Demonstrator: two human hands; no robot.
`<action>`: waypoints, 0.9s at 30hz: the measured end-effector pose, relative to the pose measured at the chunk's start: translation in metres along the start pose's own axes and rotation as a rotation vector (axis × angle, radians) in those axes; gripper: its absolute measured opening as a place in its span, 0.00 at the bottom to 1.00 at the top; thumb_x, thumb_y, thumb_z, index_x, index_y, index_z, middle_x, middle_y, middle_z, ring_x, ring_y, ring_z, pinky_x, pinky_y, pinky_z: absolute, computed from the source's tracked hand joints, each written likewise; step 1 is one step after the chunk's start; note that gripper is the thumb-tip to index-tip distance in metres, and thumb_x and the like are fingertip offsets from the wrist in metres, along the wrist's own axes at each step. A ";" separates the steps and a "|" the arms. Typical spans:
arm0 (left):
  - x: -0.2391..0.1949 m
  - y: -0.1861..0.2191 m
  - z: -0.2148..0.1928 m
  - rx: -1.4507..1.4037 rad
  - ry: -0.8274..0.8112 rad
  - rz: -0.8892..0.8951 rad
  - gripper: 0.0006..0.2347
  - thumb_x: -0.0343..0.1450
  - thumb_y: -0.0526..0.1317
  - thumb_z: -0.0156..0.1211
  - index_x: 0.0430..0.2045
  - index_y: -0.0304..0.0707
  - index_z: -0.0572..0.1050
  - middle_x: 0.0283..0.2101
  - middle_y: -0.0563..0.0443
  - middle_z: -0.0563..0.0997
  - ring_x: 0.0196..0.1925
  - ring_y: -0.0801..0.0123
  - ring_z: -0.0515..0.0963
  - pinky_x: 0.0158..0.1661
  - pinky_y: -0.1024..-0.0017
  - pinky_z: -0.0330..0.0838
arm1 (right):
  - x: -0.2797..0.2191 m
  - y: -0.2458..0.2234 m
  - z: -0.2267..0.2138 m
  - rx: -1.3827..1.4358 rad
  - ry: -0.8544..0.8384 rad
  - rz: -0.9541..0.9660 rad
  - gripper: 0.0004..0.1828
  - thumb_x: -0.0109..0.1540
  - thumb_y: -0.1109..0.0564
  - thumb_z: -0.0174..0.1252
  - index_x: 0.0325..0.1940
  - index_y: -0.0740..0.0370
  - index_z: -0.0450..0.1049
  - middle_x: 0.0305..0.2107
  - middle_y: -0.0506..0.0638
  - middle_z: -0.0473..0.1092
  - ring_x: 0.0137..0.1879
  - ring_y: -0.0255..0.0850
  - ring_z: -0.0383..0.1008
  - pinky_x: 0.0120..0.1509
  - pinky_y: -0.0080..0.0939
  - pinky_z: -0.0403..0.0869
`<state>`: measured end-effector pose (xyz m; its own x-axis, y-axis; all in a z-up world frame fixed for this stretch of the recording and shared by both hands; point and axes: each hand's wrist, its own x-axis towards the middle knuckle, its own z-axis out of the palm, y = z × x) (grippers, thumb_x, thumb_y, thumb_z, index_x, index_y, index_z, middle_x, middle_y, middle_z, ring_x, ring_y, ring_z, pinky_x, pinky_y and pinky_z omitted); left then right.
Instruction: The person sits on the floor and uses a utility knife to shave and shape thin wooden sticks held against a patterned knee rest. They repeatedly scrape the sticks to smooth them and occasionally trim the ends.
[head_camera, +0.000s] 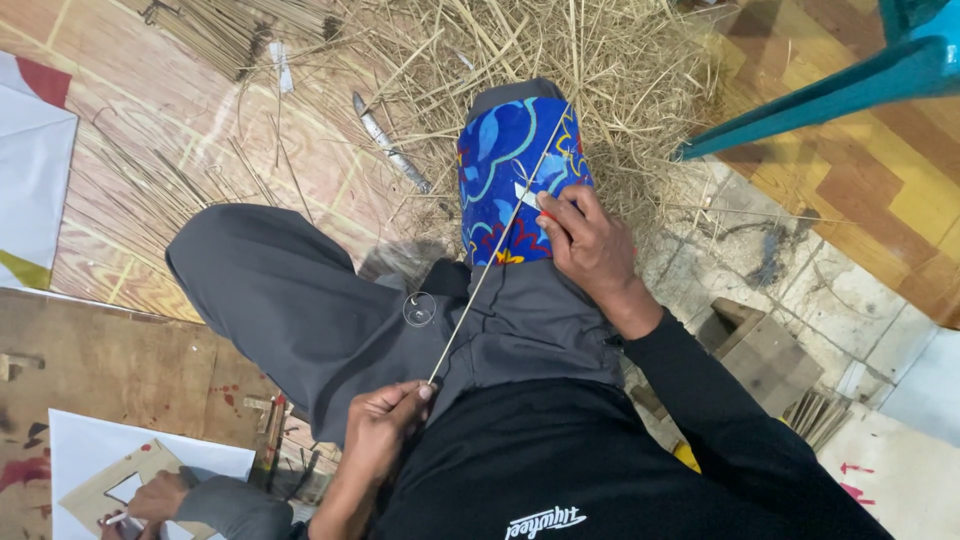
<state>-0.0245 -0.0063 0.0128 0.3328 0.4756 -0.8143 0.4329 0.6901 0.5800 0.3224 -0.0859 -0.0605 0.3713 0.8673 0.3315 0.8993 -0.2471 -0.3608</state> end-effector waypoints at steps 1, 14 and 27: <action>0.001 -0.008 -0.005 0.000 0.001 0.000 0.08 0.70 0.35 0.68 0.28 0.25 0.89 0.17 0.50 0.73 0.17 0.74 0.62 0.20 0.76 0.53 | 0.001 -0.001 -0.001 0.001 0.000 0.000 0.15 0.73 0.51 0.58 0.65 0.47 0.74 0.49 0.44 0.68 0.31 0.47 0.67 0.25 0.49 0.62; -0.015 -0.033 -0.028 0.073 0.029 -0.057 0.08 0.69 0.34 0.69 0.30 0.24 0.91 0.16 0.53 0.72 0.16 0.76 0.59 0.19 0.76 0.48 | 0.003 -0.007 -0.007 -0.014 0.018 0.007 0.14 0.72 0.52 0.60 0.62 0.49 0.76 0.47 0.45 0.68 0.29 0.48 0.67 0.25 0.48 0.66; -0.039 -0.069 -0.091 -0.067 0.106 -0.181 0.10 0.70 0.30 0.66 0.33 0.13 0.88 0.16 0.40 0.68 0.16 0.66 0.58 0.18 0.65 0.49 | 0.003 -0.003 -0.006 0.013 -0.025 0.099 0.15 0.74 0.49 0.55 0.64 0.51 0.75 0.51 0.45 0.67 0.34 0.49 0.68 0.25 0.49 0.63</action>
<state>-0.1437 -0.0229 0.0019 0.1636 0.3929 -0.9049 0.4195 0.8025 0.4243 0.3220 -0.0858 -0.0530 0.4522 0.8493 0.2723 0.8554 -0.3266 -0.4020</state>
